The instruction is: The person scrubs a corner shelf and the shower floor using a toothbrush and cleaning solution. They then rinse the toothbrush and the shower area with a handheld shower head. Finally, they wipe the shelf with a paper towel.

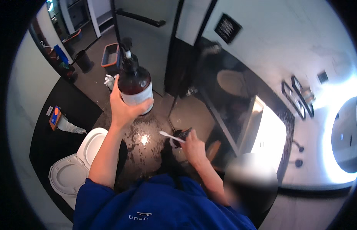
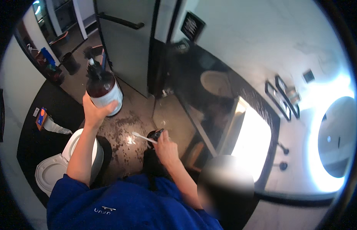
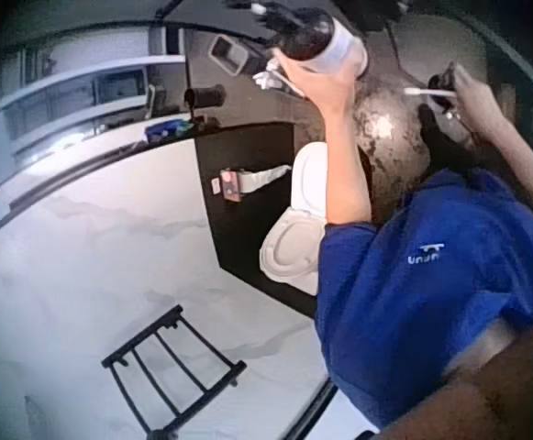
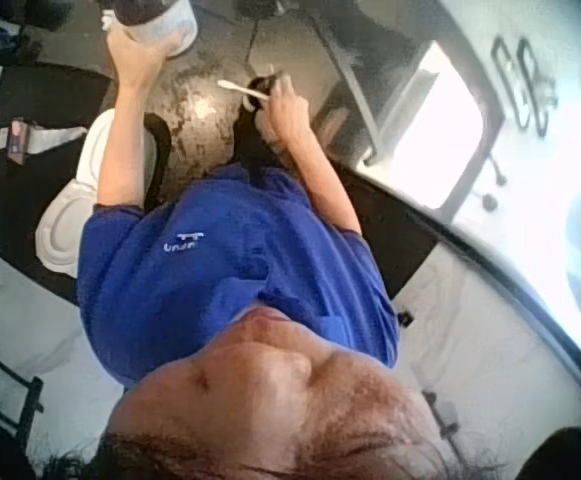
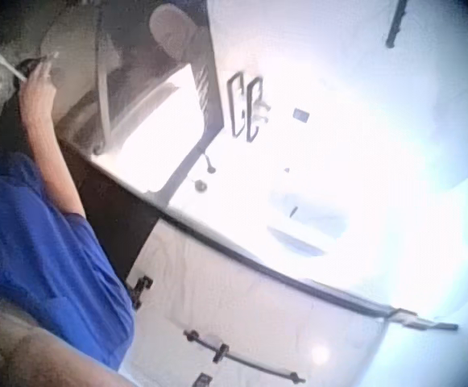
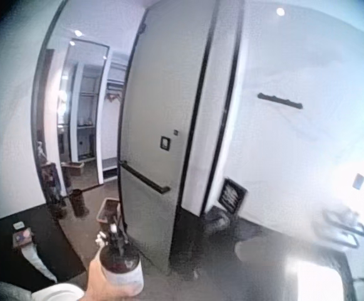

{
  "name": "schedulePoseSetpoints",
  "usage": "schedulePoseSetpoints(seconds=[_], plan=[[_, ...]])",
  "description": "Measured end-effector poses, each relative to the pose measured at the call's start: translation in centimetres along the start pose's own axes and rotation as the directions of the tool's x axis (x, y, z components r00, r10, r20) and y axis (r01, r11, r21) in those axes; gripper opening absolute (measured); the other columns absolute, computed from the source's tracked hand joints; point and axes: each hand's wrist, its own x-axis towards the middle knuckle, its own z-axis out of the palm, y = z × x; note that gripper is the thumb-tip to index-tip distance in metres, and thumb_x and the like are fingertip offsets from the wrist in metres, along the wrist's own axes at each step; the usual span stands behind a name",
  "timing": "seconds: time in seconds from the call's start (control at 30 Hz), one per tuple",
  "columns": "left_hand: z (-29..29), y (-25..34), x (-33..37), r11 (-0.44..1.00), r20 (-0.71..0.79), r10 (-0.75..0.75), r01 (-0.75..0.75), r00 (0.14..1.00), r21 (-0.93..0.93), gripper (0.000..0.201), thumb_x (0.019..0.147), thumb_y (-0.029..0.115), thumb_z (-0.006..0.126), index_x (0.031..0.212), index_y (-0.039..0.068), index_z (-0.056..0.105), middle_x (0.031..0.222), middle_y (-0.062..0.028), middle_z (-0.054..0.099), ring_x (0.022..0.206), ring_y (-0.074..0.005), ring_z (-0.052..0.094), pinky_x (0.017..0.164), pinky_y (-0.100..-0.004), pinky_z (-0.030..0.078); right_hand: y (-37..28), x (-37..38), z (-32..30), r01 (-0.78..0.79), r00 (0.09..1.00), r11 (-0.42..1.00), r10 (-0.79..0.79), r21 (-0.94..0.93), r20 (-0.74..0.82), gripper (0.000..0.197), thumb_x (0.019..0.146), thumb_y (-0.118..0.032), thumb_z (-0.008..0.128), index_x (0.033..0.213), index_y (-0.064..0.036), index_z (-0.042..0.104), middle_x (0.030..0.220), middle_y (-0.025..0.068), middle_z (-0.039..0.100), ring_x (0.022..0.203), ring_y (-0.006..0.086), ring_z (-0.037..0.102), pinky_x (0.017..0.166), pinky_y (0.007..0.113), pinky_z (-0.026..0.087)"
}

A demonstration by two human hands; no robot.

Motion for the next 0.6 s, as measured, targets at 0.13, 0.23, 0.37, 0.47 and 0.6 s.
schedulePoseSetpoints(seconds=[0.13,0.23,0.37,0.47,0.6], plan=[[-0.3,-2.9,4.3,0.997,-0.011,-0.022,0.023,1.000,0.067,0.070,0.063,0.023,0.093,0.122,0.002,0.061,0.117,-0.0090,0.066,0.105,-0.0206,0.066,0.096,-0.0362,0.051,-0.1,10.1,5.1,0.107,0.979,0.993,-0.113,0.042,0.170,0.044,0.094,-0.028,0.069,0.117,0.0093,0.061,0.120,0.0207,0.055,0.089,0.0359,0.068,0.064,0.042,0.060],[-0.6,-4.1,7.7,0.992,-0.014,-0.075,0.076,0.997,0.103,0.064,0.063,0.025,0.092,0.116,0.002,0.065,0.118,-0.0092,0.062,0.107,-0.0227,0.064,0.097,-0.0366,0.049,-0.6,16.9,9.7,-0.028,0.994,0.988,0.011,0.150,0.113,0.051,0.092,-0.030,0.071,0.124,0.0072,0.057,0.126,0.0220,0.056,0.086,0.0434,0.067,0.078,0.050,0.058],[-0.9,-6.1,12.5,0.996,0.011,-0.088,0.087,0.996,0.018,0.074,0.061,0.027,0.092,0.122,0.001,0.060,0.116,-0.0098,0.064,0.106,-0.0218,0.065,0.098,-0.0359,0.050,-1.0,25.2,12.7,0.009,0.999,0.988,-0.014,0.156,0.029,0.055,0.091,-0.025,0.072,0.125,0.0129,0.053,0.125,0.0236,0.054,0.115,0.0436,0.058,0.090,0.047,0.054],[-1.8,-7.5,16.9,0.996,0.127,-0.092,0.091,0.988,0.018,0.085,0.061,0.026,0.093,0.130,-0.001,0.053,0.117,-0.0104,0.065,0.107,-0.0210,0.065,0.099,-0.0351,0.050,-0.8,30.0,14.8,-0.108,0.993,0.985,0.112,0.132,-0.023,0.045,0.088,-0.018,0.071,0.117,0.0105,0.053,0.114,0.0228,0.053,0.113,0.0426,0.054,0.091,0.047,0.053],[-2.7,-10.9,23.0,0.991,0.310,-0.072,0.103,0.948,-0.084,0.086,0.061,0.027,0.094,0.131,0.000,0.052,0.115,-0.0093,0.064,0.106,-0.0200,0.064,0.098,-0.0342,0.050,0.4,33.6,17.6,-0.213,0.976,0.974,0.209,-0.072,-0.053,0.031,0.089,-0.019,0.064,0.110,0.0036,0.056,0.109,0.0210,0.054,0.113,0.0387,0.055,0.097,0.052,0.045]])
